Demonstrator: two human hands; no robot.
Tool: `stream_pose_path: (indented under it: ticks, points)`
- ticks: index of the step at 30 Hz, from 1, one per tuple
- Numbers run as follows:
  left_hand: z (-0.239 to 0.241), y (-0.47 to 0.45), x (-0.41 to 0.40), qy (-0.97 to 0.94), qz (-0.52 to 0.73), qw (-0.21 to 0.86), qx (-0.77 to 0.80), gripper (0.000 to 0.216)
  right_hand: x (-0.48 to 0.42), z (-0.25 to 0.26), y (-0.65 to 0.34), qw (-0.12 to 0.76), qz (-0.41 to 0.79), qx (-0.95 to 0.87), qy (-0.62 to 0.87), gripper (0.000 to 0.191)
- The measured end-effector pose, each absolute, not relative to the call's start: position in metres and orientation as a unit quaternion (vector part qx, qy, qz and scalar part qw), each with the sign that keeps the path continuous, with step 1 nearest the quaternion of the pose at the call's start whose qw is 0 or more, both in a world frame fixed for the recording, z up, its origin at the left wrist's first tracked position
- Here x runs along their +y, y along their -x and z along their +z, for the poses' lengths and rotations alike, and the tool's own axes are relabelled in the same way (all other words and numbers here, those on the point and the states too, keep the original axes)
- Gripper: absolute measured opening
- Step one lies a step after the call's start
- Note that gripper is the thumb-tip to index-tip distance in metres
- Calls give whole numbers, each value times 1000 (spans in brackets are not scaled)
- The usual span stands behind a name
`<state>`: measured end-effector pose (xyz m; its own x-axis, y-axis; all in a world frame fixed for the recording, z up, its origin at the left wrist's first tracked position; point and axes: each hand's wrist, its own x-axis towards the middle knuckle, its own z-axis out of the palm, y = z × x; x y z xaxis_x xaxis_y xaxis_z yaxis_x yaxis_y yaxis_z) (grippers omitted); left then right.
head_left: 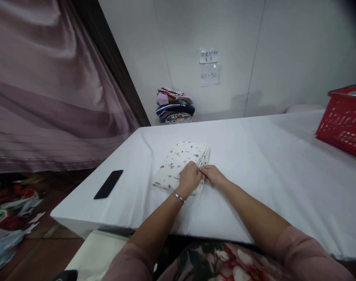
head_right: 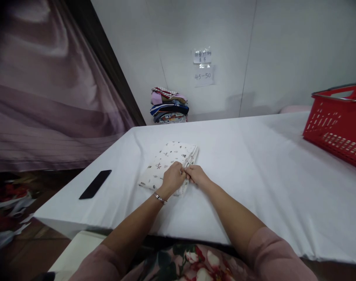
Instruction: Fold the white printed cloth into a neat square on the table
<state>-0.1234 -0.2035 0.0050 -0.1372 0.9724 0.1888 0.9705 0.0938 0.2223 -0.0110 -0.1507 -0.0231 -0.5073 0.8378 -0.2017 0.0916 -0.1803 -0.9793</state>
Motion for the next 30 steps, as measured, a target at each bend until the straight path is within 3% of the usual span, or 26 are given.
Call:
stream_pose_path:
  ticks: [8, 11, 18, 30]
  points:
    - [14, 128, -209, -613, 241, 111, 744, 16, -149, -28, 12, 300, 656, -556, 414, 24]
    - [12, 132, -215, -580, 295, 151, 745, 30, -149, -31, 11, 302, 658, -556, 409, 25]
    - [2, 132, -220, -592, 243, 118, 759, 11, -151, -30, 10, 303, 650, -567, 405, 25]
    - [12, 120, -223, -629, 159, 34, 760, 11, -151, -32, 8, 300, 649, -578, 393, 28]
